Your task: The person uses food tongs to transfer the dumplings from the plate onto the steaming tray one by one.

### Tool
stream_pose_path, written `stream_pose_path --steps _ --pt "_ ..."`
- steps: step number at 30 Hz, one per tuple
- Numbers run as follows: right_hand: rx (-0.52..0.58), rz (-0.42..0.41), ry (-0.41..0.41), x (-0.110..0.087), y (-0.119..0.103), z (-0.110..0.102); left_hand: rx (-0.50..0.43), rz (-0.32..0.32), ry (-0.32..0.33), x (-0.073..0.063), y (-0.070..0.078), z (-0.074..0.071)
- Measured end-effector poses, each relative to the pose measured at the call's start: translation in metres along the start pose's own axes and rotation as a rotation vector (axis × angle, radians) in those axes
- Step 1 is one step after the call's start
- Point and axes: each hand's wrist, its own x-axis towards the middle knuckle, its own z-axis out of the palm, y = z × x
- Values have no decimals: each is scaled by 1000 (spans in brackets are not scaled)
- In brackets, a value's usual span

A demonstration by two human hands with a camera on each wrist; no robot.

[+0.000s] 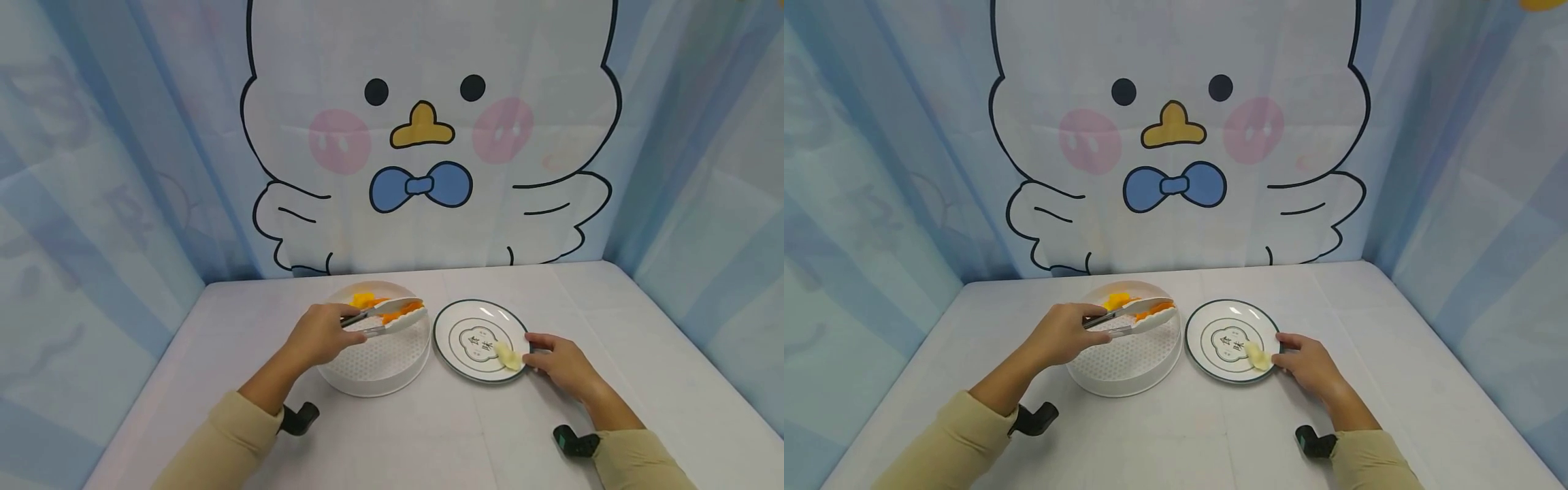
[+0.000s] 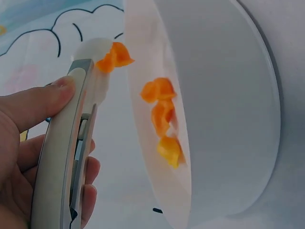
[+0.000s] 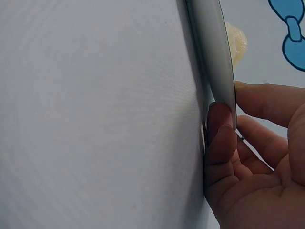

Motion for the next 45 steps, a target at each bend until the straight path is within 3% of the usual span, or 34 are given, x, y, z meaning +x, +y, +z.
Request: stream_pose_path --steps 8,23,35,45 --pt "-1 3 -1 0 0 0 10 -60 0 7 -9 2" --pt "3 -14 4 -1 -1 0 1 -68 -5 23 -7 15" --pt "-15 -9 5 -1 -1 0 -27 -56 31 16 -3 9" --pt "-16 6 -1 -2 -3 0 -43 -17 6 10 3 6"
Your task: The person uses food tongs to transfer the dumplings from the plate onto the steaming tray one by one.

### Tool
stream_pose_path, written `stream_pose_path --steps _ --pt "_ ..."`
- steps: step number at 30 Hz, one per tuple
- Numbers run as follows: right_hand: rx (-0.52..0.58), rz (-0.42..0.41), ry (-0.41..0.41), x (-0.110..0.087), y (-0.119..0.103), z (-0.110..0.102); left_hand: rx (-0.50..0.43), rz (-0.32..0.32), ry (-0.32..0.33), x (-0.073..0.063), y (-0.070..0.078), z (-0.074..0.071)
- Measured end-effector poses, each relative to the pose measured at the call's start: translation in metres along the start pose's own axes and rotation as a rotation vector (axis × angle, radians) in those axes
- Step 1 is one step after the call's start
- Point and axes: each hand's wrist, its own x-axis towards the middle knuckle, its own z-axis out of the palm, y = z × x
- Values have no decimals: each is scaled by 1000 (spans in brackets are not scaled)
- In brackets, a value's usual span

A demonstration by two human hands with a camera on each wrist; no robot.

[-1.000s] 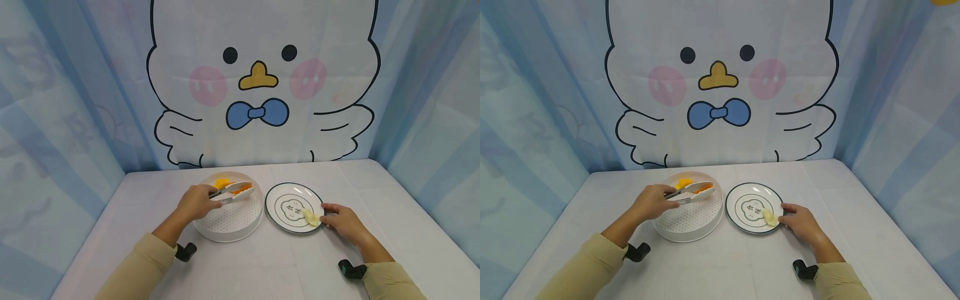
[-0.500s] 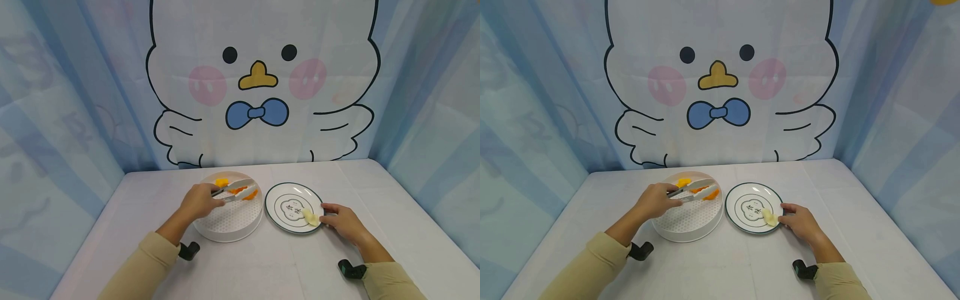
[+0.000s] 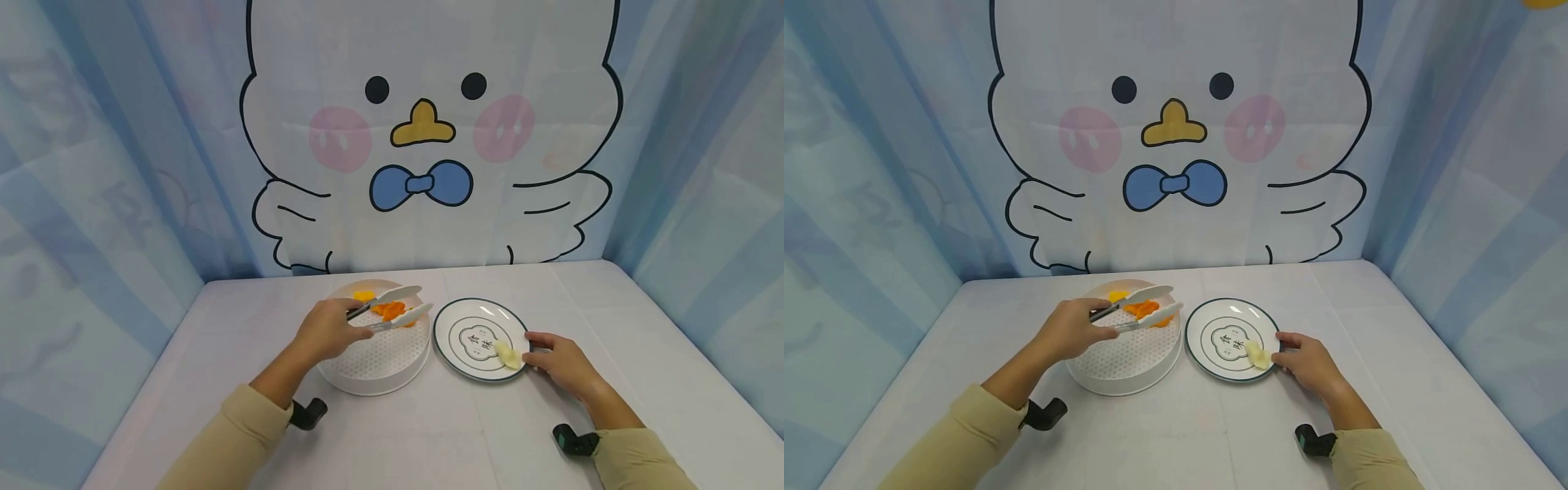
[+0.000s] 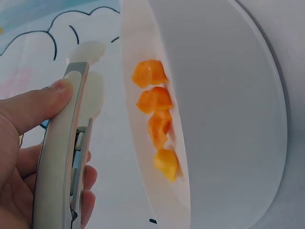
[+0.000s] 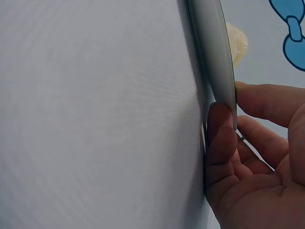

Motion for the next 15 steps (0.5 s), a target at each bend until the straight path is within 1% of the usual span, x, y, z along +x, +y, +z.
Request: stream_pose_path --steps 5,10,15 --pt "9 0 -4 0 1 0 -5 22 -12 -2 7 2" --pt "18 0 -6 0 0 0 -9 71 -22 -4 15 7" --pt "26 4 -9 0 -1 0 -23 121 -37 -4 24 15"
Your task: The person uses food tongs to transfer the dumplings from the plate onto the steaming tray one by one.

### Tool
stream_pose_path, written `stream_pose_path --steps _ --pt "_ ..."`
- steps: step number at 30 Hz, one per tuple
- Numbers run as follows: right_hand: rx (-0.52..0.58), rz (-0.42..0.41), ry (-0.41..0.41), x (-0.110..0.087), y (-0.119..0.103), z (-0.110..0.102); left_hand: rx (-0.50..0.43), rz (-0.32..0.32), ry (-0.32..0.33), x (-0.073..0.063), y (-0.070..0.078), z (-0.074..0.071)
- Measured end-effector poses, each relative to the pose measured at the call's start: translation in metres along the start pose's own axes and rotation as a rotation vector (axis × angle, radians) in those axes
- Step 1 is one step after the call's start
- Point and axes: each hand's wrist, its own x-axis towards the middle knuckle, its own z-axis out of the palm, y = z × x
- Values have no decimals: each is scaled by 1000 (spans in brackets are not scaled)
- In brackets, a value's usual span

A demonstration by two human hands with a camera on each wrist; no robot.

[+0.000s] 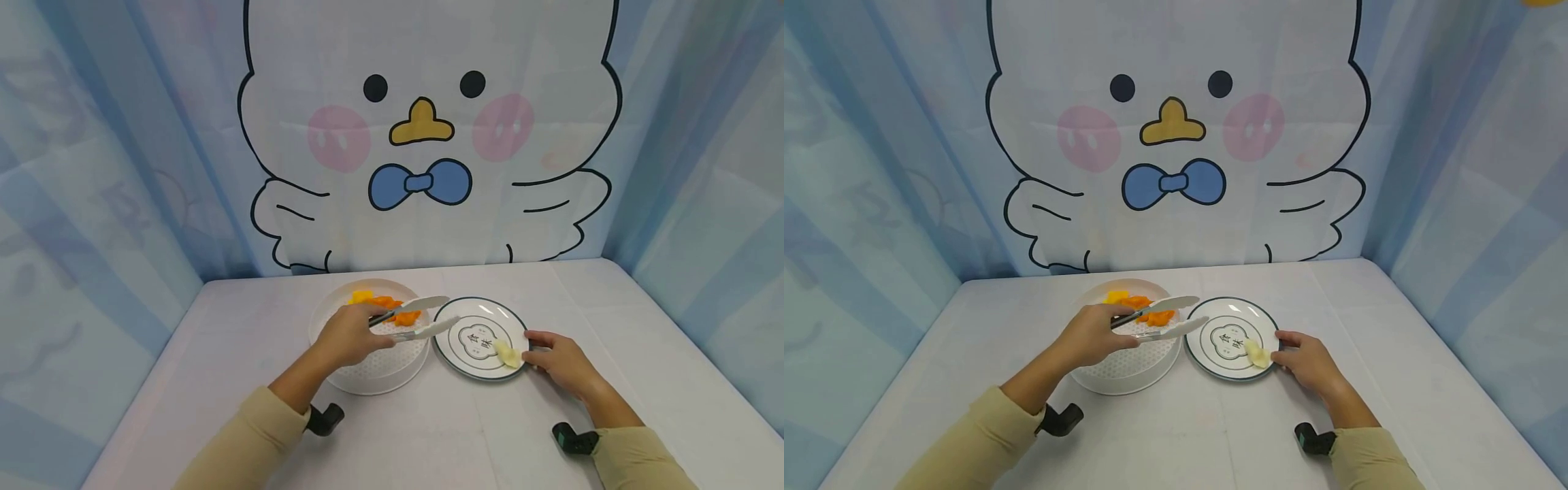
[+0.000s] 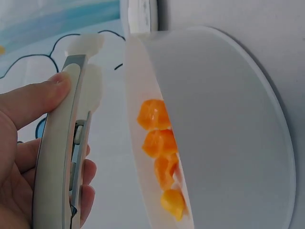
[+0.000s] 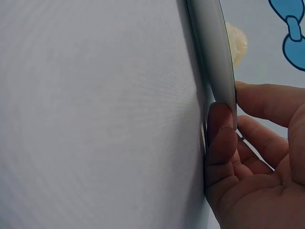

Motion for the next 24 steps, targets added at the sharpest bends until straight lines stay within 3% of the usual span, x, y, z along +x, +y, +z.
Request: stream_pose_path --steps 11,24 --pt "-2 -12 8 1 2 0 -7 93 -47 8 21 22" --pt "-4 -10 0 1 2 -1 35 66 -111 9 43 42"
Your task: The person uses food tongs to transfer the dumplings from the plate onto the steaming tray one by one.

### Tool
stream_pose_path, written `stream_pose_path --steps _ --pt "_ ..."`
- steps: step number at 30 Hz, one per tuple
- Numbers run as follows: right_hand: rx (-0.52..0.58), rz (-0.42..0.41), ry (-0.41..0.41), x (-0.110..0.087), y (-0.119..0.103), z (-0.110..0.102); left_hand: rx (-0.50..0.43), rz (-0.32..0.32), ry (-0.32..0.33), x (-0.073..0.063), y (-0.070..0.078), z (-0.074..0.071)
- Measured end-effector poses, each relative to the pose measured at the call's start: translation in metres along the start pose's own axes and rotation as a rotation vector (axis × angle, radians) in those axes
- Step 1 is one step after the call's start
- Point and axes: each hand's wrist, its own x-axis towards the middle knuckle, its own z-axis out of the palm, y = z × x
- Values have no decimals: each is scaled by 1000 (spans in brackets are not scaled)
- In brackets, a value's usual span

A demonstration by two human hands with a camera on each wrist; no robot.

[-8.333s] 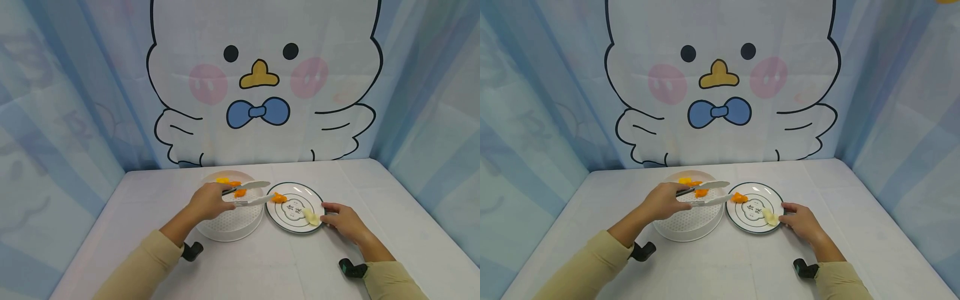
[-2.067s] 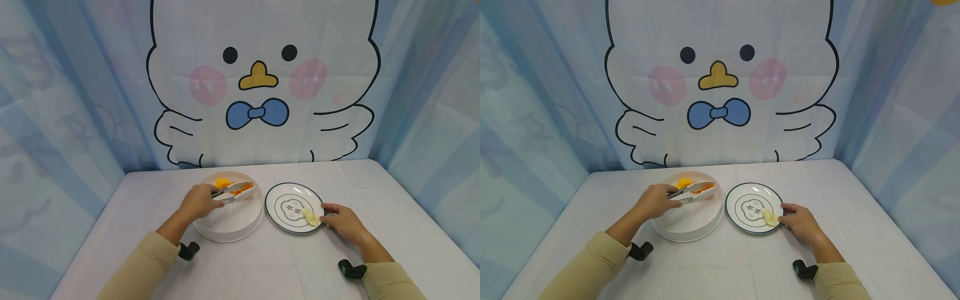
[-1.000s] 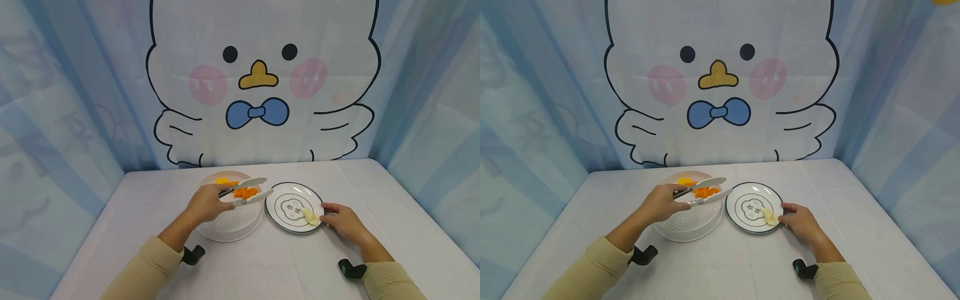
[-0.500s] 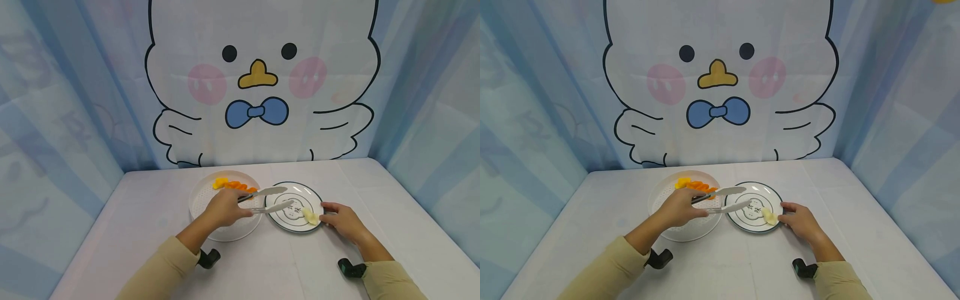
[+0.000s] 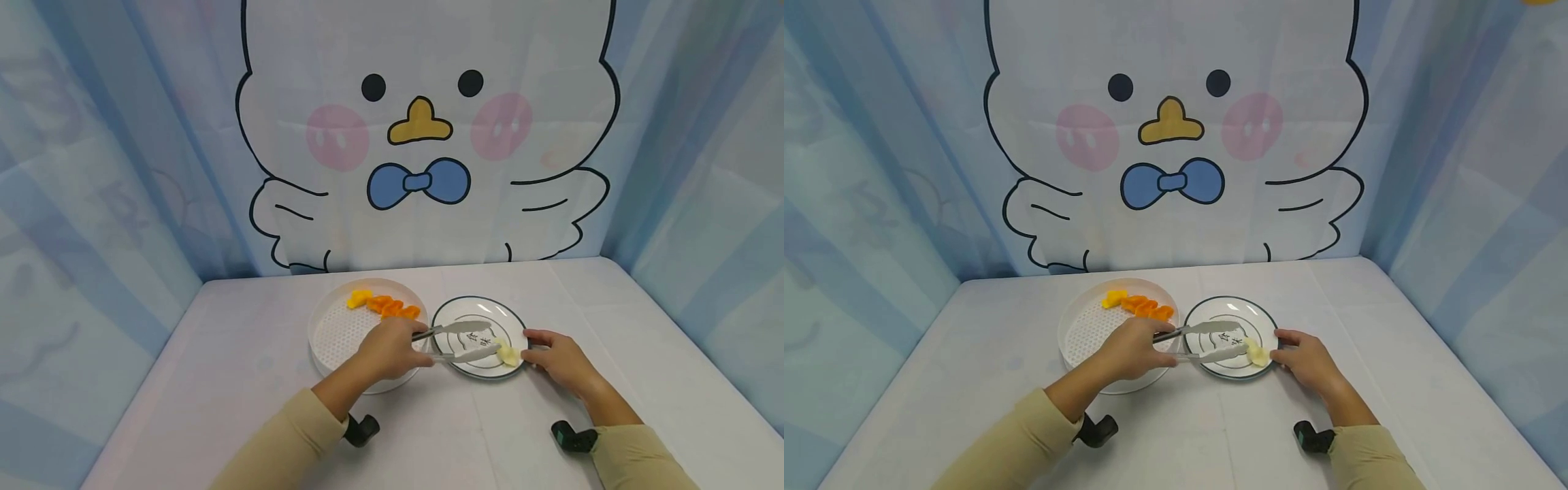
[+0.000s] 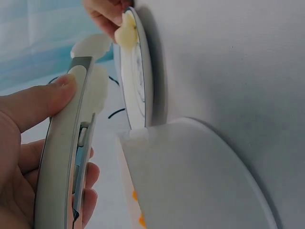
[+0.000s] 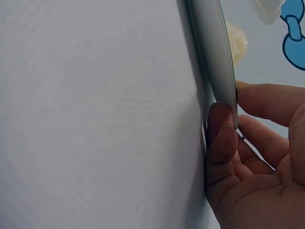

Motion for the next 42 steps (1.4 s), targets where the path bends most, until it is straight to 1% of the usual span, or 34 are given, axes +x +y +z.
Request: stream_pose_path --steps 11,17,22,29,37,42 --pt "-13 -6 -2 -1 -2 -1 -17 17 -13 5 9 15" --pt "1 0 -4 -1 -1 -1 -1 37 -19 7 14 20" --pt "1 3 -6 0 -1 -1 4 38 -21 9 16 24" --pt "-9 17 -2 0 -2 0 82 31 5 8 16 20" --pt "-13 2 1 0 -1 0 57 -6 9 7 12 14" --pt "-11 1 0 -1 -2 0 86 -24 23 6 8 10"
